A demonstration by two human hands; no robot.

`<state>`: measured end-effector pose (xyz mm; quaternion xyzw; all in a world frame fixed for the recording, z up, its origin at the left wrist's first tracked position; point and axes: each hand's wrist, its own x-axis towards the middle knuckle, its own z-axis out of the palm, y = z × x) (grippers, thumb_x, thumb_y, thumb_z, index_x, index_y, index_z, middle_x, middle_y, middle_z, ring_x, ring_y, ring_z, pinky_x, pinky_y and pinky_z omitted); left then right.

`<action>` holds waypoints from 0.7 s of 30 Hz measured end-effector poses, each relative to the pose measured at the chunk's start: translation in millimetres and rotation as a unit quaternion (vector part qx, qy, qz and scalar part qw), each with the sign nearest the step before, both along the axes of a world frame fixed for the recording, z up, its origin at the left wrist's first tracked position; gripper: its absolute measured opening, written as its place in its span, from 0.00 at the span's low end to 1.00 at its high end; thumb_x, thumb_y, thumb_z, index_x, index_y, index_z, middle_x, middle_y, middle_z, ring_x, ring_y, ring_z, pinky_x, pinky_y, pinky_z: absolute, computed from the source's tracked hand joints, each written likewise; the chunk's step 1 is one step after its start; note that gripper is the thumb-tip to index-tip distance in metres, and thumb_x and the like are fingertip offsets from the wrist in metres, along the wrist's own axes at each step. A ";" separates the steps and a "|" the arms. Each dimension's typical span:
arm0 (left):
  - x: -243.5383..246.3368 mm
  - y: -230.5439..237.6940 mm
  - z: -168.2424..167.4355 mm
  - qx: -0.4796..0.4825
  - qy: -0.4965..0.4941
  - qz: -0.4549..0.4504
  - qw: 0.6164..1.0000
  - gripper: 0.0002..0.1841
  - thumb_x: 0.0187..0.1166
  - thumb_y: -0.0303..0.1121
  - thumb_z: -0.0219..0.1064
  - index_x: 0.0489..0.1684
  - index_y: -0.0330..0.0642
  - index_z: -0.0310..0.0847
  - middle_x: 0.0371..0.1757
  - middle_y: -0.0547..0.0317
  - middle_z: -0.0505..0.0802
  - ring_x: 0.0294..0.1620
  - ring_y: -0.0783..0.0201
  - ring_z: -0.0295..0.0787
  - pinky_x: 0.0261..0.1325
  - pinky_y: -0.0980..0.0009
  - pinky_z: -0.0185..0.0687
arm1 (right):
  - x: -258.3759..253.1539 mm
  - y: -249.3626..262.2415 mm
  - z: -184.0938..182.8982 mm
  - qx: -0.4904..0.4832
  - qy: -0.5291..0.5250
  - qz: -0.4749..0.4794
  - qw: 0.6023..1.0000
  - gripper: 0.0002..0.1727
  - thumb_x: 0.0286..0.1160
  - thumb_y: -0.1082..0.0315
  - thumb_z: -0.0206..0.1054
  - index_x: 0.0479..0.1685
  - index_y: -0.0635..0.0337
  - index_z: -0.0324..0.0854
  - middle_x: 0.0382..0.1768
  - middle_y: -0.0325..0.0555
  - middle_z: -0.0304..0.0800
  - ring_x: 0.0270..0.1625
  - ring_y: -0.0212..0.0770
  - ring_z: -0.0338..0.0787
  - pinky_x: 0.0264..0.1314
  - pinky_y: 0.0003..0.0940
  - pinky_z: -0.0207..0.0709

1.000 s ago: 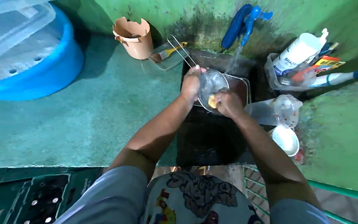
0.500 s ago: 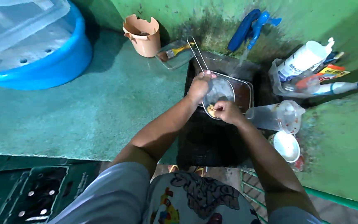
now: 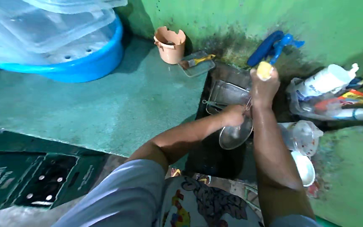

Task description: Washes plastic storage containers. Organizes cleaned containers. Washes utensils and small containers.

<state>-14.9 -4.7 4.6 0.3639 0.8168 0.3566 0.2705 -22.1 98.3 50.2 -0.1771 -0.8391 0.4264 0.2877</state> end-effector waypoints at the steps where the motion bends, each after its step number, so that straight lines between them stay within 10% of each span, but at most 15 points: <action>1: -1.3 -0.3 -0.4 -0.001 0.002 -0.008 1.000 0.14 0.91 0.33 0.57 0.64 0.33 0.80 0.52 0.37 0.91 0.57 0.41 0.89 0.63 0.40 0.80 | -5.9 4.1 8.5 0.027 0.011 -0.011 1.000 0.28 0.75 0.54 0.74 0.64 0.68 0.82 0.55 0.59 0.91 0.57 0.47 0.91 0.66 0.46 0.81; 6: -18.0 -8.9 3.0 0.050 -0.002 0.038 0.998 0.15 0.93 0.35 0.53 0.61 0.34 0.81 0.53 0.40 0.91 0.58 0.45 0.88 0.65 0.43 0.79 | -29.8 11.1 37.8 -0.121 0.032 0.038 0.991 0.25 0.90 0.46 0.56 0.47 0.61 0.82 0.31 0.37 0.84 0.29 0.31 0.85 0.36 0.32 0.85; 15: -77.0 -145.5 -36.5 0.292 -0.157 0.401 0.854 0.21 0.96 0.42 0.48 0.74 0.38 0.74 0.61 0.49 0.90 0.57 0.60 0.90 0.59 0.58 0.89 | 97.7 59.9 -21.8 -0.247 -0.176 0.144 0.942 0.15 0.89 0.58 0.60 0.65 0.55 0.79 0.47 0.37 0.89 0.31 0.29 0.84 0.35 0.25 0.82; 19: -84.6 -216.9 -73.5 0.329 -0.120 0.536 0.768 0.22 0.95 0.44 0.49 0.77 0.42 0.70 0.61 0.55 0.88 0.57 0.64 0.88 0.60 0.60 0.87 | 177.3 101.9 -52.1 -0.252 -0.228 0.032 0.940 0.22 0.96 0.58 0.43 0.61 0.63 0.80 0.39 0.40 0.92 0.25 0.28 0.84 0.26 0.21 0.79; 21: -87.6 -232.4 -87.3 0.312 -0.107 0.563 0.758 0.22 0.94 0.45 0.51 0.77 0.41 0.68 0.63 0.54 0.87 0.59 0.64 0.87 0.63 0.60 0.86 | 213.3 129.3 -60.3 -0.181 -0.245 -0.029 0.952 0.21 0.93 0.57 0.50 0.62 0.64 0.80 0.40 0.41 0.91 0.28 0.29 0.85 0.30 0.25 0.81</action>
